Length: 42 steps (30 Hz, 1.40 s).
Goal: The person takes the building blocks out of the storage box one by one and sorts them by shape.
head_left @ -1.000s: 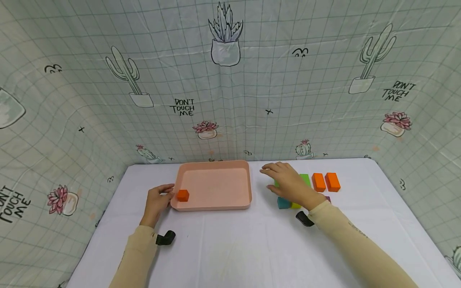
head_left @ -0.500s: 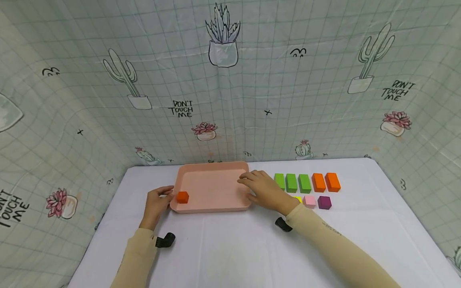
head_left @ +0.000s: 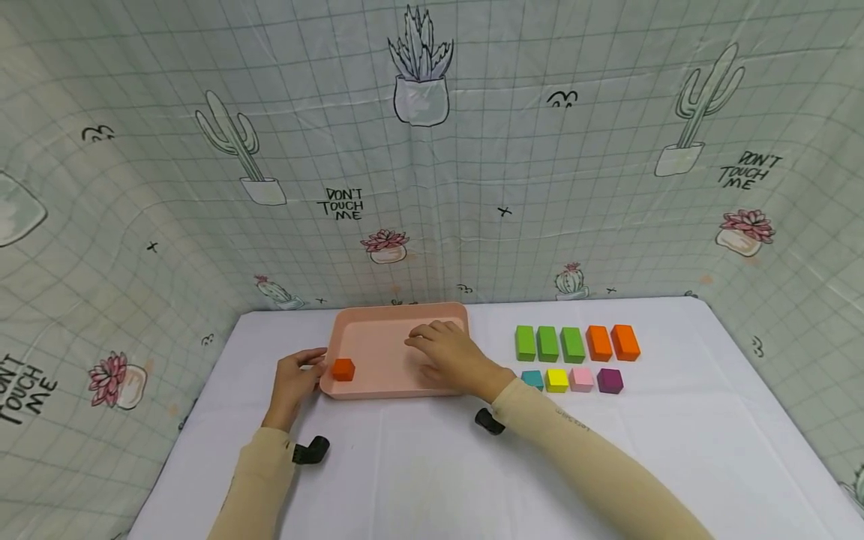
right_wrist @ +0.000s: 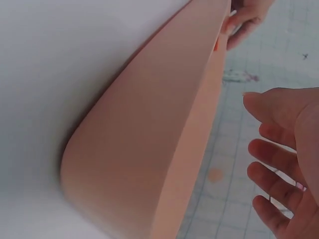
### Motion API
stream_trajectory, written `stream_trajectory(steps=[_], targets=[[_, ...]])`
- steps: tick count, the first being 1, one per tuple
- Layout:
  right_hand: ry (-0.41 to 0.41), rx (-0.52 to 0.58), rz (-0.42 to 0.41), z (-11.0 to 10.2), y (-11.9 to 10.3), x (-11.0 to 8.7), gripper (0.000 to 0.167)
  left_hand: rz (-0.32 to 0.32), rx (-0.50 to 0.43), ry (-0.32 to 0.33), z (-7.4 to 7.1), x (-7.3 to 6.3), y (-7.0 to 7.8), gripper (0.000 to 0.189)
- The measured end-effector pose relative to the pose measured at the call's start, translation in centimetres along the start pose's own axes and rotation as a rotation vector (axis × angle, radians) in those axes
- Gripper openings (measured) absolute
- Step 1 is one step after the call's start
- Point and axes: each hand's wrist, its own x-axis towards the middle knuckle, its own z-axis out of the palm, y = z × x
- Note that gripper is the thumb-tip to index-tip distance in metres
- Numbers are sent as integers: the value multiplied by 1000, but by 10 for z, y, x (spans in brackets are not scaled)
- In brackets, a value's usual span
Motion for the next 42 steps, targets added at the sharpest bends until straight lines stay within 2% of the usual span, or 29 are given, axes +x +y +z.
stream_trajectory(steps=[9,19,29,37,42], targets=[[-57,65,50,13,-13,21,44,3,-9,-9,0,-1,2,36],[-80,37,58,28,-30,43,43,17,-16,-8,0,0,0,35],[-116,-25,67,35,-40,62,42,29,-43,-10,1,3,1,35],[-112,-23,63,41,-49,74,42,45,-20,-5,-1,3,0,35],[-125,-20,94,46,-59,82,39,28,-32,-10,-1,4,-2,35]])
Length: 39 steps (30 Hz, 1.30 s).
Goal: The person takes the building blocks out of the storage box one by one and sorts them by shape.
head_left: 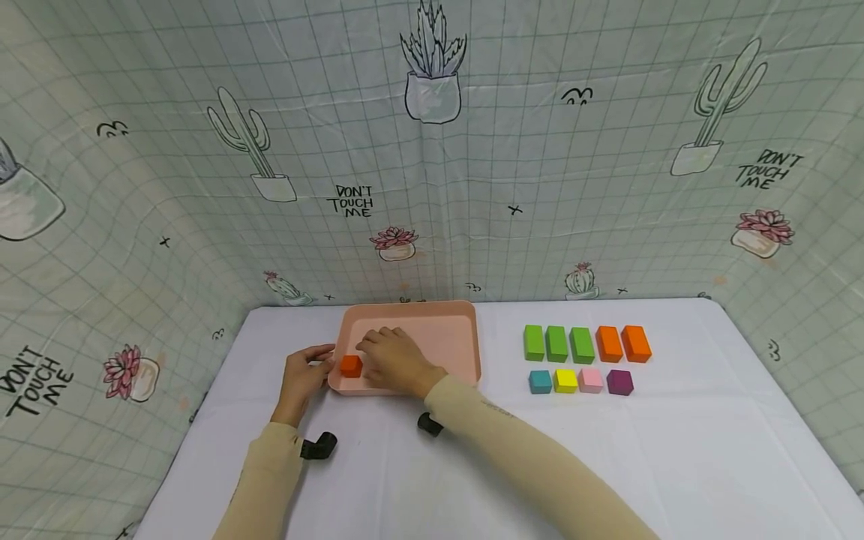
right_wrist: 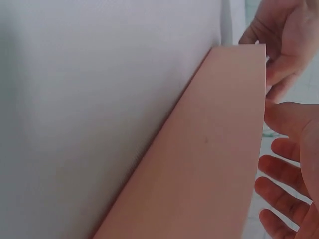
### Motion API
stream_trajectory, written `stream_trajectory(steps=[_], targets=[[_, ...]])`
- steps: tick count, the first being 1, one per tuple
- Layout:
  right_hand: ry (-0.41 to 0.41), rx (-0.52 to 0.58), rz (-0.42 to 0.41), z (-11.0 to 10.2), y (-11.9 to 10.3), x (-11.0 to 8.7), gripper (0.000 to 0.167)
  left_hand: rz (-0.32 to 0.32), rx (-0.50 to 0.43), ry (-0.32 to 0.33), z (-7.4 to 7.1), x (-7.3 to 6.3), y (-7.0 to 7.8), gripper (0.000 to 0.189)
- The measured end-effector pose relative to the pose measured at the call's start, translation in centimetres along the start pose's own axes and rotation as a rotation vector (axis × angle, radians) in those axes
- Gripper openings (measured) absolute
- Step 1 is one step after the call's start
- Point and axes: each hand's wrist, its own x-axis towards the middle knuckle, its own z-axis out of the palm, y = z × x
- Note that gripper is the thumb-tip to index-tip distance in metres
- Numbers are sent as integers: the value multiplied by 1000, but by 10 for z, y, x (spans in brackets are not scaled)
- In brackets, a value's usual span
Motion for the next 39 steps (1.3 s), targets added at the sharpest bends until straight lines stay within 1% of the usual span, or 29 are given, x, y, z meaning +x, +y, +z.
stream_trajectory(steps=[2,5,9,13,21,28,34,39], targets=[[-12,-3,12,2,-4,3,39,-1,-5,1,0,0,0,35],[-24,-13,24,4,-10,7,40,15,-12,5,-1,-2,0,34],[-20,-29,34,6,-14,10,42,37,-19,9,0,-3,0,33],[-11,-24,49,7,-15,12,40,43,-10,17,1,-3,-1,33],[-24,-19,73,12,-15,16,37,54,5,23,1,-1,-4,33],[-36,-13,83,19,-15,19,33,48,-9,24,1,0,-3,31],[-15,-37,70,23,-13,23,25,50,-14,21,1,0,-3,31],[-9,-31,61,22,-13,22,24,42,-16,18,0,-1,-2,31]])
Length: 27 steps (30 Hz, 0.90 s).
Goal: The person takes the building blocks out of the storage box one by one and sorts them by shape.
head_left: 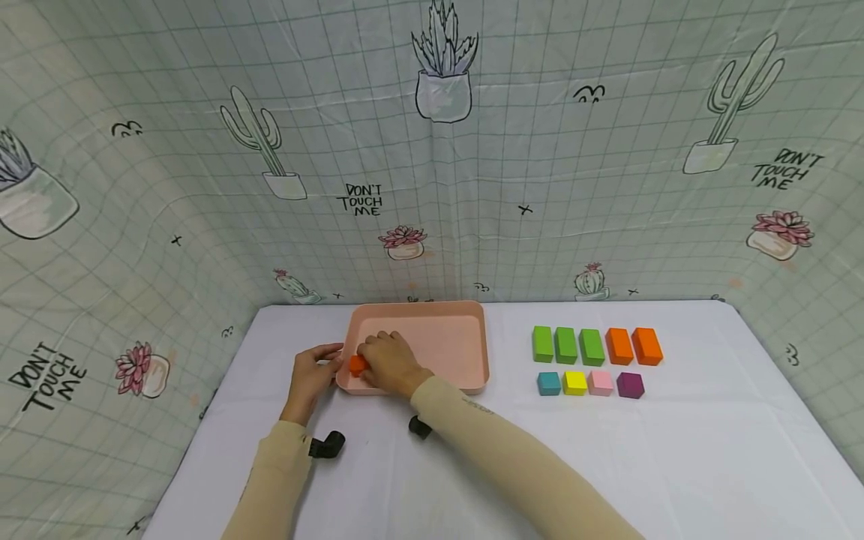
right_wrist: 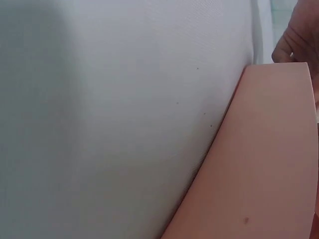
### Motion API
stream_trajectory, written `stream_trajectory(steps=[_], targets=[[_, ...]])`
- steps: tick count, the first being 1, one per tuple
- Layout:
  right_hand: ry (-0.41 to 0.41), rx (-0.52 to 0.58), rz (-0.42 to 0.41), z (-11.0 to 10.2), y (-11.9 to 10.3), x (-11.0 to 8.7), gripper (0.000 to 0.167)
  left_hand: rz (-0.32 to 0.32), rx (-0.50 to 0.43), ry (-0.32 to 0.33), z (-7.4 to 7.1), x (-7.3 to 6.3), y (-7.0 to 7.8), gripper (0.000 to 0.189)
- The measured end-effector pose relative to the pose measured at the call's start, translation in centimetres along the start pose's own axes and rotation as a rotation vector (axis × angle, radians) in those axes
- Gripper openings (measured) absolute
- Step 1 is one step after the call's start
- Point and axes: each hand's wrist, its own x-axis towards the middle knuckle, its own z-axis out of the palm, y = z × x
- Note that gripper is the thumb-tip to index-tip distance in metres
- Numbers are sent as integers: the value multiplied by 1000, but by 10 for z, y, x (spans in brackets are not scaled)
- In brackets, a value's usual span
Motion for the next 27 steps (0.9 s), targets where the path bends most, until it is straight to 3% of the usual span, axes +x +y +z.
stream_trajectory(steps=[11,27], targets=[[56,-4,-8,-12,22,-19,25,-27,6,16,2,1,2,34],[204,88,31,-32,59,-65,26,2,-12,3,1,-3,2,34]])
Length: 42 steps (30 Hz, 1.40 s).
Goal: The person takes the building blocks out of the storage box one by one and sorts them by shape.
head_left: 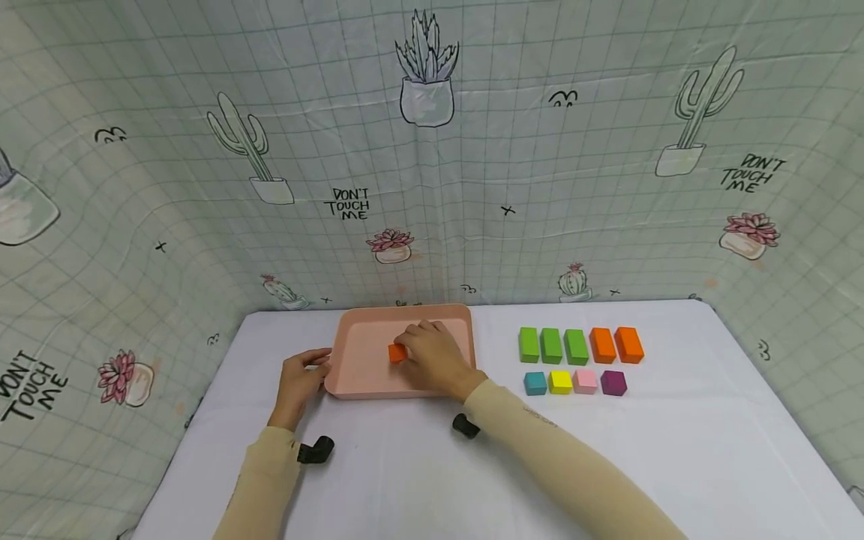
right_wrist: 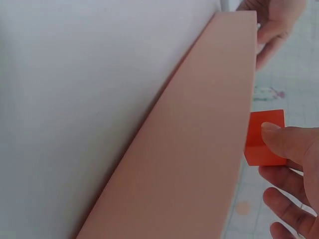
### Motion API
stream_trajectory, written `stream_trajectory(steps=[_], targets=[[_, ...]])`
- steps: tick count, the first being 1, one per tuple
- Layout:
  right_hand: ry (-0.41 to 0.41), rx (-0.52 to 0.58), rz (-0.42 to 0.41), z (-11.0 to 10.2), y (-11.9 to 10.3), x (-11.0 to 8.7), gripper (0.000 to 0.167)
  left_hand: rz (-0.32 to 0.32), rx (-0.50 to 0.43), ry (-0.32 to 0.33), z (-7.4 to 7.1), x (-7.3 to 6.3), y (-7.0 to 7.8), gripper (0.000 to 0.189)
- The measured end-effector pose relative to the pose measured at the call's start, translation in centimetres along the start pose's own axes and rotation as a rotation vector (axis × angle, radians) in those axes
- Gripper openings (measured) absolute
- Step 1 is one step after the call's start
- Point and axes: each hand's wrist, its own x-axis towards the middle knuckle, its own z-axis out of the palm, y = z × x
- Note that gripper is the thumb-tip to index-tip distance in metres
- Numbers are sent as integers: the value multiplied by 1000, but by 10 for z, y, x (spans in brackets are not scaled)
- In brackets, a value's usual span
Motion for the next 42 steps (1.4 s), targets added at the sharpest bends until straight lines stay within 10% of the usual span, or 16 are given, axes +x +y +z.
stream_trajectory(steps=[23,42], targets=[[246,94,136,-52,66,-64,38,-41,5,-1,-4,-2,-1,34],[184,69,305,-92,121,-141,40,-53,4,2,1,-1,2,35]])
